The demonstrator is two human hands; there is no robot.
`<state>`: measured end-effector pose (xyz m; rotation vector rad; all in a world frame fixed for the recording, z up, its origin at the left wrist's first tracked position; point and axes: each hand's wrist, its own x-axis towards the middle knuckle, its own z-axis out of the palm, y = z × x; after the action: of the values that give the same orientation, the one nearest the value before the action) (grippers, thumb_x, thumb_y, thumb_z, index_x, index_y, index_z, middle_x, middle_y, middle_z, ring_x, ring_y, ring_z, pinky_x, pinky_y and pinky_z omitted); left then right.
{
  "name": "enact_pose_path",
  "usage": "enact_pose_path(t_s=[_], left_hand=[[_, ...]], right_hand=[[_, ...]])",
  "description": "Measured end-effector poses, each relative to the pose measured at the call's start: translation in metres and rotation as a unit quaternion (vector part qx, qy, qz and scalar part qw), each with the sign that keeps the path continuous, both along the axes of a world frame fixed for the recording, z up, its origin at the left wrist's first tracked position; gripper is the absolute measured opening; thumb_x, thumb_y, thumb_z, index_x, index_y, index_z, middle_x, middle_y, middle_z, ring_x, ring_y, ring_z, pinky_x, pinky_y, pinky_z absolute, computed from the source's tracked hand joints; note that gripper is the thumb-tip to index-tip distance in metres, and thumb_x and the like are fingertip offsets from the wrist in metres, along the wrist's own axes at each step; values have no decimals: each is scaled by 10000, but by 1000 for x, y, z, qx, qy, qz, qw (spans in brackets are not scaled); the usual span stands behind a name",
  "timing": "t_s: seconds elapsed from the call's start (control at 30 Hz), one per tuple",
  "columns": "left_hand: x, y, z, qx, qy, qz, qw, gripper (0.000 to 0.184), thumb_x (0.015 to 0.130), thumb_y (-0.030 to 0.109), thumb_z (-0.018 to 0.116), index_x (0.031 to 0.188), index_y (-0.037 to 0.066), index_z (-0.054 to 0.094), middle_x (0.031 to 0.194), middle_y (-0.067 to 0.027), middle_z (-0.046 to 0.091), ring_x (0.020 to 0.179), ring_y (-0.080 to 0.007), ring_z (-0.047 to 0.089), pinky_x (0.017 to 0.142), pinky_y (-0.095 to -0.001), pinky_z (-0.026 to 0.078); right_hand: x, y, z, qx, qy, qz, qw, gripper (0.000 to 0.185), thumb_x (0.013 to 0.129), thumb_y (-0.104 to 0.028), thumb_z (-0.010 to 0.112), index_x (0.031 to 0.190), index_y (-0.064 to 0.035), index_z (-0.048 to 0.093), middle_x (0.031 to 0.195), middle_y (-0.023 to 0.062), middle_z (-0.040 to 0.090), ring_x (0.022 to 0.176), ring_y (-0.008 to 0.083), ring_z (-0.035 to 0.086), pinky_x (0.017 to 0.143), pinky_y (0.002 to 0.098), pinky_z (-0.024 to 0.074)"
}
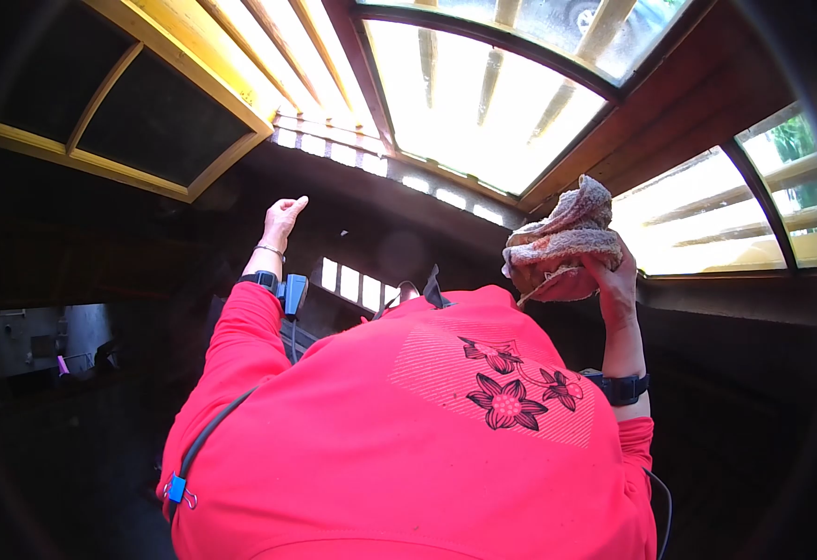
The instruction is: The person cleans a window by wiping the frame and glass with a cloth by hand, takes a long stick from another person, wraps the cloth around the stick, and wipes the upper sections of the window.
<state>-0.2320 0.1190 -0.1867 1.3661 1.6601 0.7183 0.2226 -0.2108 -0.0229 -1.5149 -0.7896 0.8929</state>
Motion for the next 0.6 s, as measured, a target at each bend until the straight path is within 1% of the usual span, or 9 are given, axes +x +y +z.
enact_pose_path(t_s=[0.07,0.13,0.23,0.3,0.37,0.47,0.53,0.57,0.6], left_hand=[[3,-5,25,-33,117,-59,991,398,737,407,719,604,45,618,560,-27,545,574,-129,520,581,-294,418],[7,-5,11,30,52,-90,994,431,780,366,678,511,50,562,485,-13,492,482,-112,455,508,-284,374],[45,-24,51,-193,-117,-175,958,184,882,217,570,976,59,574,888,-52,605,744,-129,614,626,-269,546],[77,-44,97,-284,-196,-333,878,321,917,256,537,1150,37,510,996,-126,609,861,-206,642,669,-325,567],[116,-71,130,-351,-238,-455,783,553,926,478,425,1251,32,464,1079,-174,591,976,-279,608,753,-401,547],[186,-92,154,-431,-372,-505,649,741,894,640,244,1384,90,322,1289,-197,456,1195,-334,458,916,-503,438],[217,-110,186,-358,-584,-441,580,665,914,581,297,1360,89,334,1349,-161,402,1225,-364,412,964,-547,381],[220,-105,178,-96,-453,-535,707,641,915,550,330,1357,86,330,1353,-162,395,1231,-364,404,981,-546,365],[224,-105,199,-220,-596,-467,615,595,924,517,335,1346,97,358,1339,-168,413,1235,-348,405,1002,-557,328]], right_hand=[[1,0,-2,0,11,2,1000,320,765,-48,675,1066,-31,569,981,42,621,918,129,589,828,267,467],[0,2,0,5,12,-5,1000,332,755,-41,688,1066,-32,571,981,42,624,922,132,593,832,271,471],[-4,12,14,17,-13,22,1000,353,752,-56,707,1077,-39,570,972,38,626,919,123,589,838,269,473],[-7,24,29,45,-55,55,996,374,759,-61,699,1102,-30,552,973,38,620,918,121,585,835,270,474],[-26,40,54,86,-107,77,988,399,772,-74,690,1134,-19,532,968,42,619,914,116,582,822,270,477],[-41,90,96,118,-152,195,962,491,777,-135,695,1207,-21,488,994,95,620,919,171,601,825,305,480],[-58,106,123,147,-310,309,887,598,759,-217,718,1262,-38,449,1071,149,590,992,268,587,878,364,459],[-70,110,139,144,-406,315,846,649,755,-266,717,1299,-64,425,1137,171,551,1071,331,538,928,402,427],[-71,110,151,190,-468,255,825,621,760,-252,712,1288,-69,439,1143,165,549,1079,326,533,932,400,425]])
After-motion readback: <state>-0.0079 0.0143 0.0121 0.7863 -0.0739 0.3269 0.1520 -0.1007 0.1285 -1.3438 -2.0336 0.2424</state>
